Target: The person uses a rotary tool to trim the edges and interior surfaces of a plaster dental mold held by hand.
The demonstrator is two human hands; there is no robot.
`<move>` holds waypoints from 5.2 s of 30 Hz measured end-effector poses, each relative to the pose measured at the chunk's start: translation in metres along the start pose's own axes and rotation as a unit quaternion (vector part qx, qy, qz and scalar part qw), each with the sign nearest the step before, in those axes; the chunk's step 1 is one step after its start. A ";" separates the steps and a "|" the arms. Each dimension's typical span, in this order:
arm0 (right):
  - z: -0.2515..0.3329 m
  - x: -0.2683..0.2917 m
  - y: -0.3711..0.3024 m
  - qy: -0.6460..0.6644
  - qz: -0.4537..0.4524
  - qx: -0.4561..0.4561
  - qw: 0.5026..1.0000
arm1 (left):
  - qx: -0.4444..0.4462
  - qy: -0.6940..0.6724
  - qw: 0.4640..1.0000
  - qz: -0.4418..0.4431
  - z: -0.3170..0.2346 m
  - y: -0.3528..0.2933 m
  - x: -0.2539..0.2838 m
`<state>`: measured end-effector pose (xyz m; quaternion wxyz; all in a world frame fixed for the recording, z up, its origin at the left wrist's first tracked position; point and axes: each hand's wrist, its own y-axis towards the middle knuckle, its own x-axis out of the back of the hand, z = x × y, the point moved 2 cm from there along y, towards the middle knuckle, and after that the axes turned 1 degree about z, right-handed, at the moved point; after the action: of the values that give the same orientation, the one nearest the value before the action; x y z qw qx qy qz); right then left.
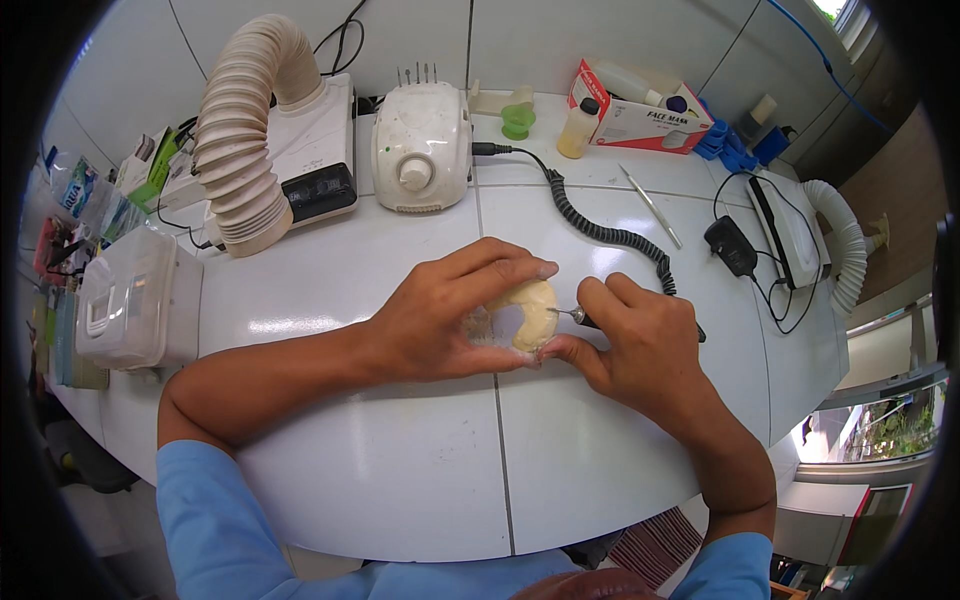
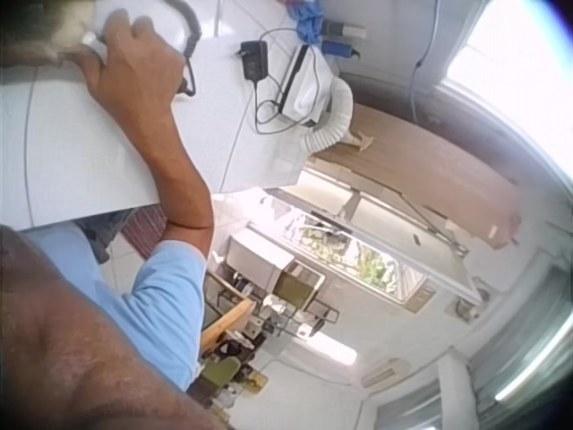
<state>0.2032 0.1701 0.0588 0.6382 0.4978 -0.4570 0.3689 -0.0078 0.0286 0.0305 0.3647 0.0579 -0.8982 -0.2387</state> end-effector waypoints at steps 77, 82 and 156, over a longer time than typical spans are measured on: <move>-0.009 -0.003 0.004 0.031 -0.022 0.013 0.999 | -0.016 -0.068 0.996 0.061 0.001 -0.001 -0.001; -0.008 -0.002 0.004 0.031 -0.028 0.020 0.999 | -0.022 -0.073 0.995 0.057 0.001 -0.001 -0.001; -0.007 -0.003 0.003 0.015 0.022 -0.004 1.000 | -0.030 -0.049 0.997 0.045 0.000 -0.001 -0.002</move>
<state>0.2011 0.1775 0.0562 0.6391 0.4795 -0.4594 0.3882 -0.0060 0.0280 0.0288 0.3317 -0.0053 -0.9093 -0.2511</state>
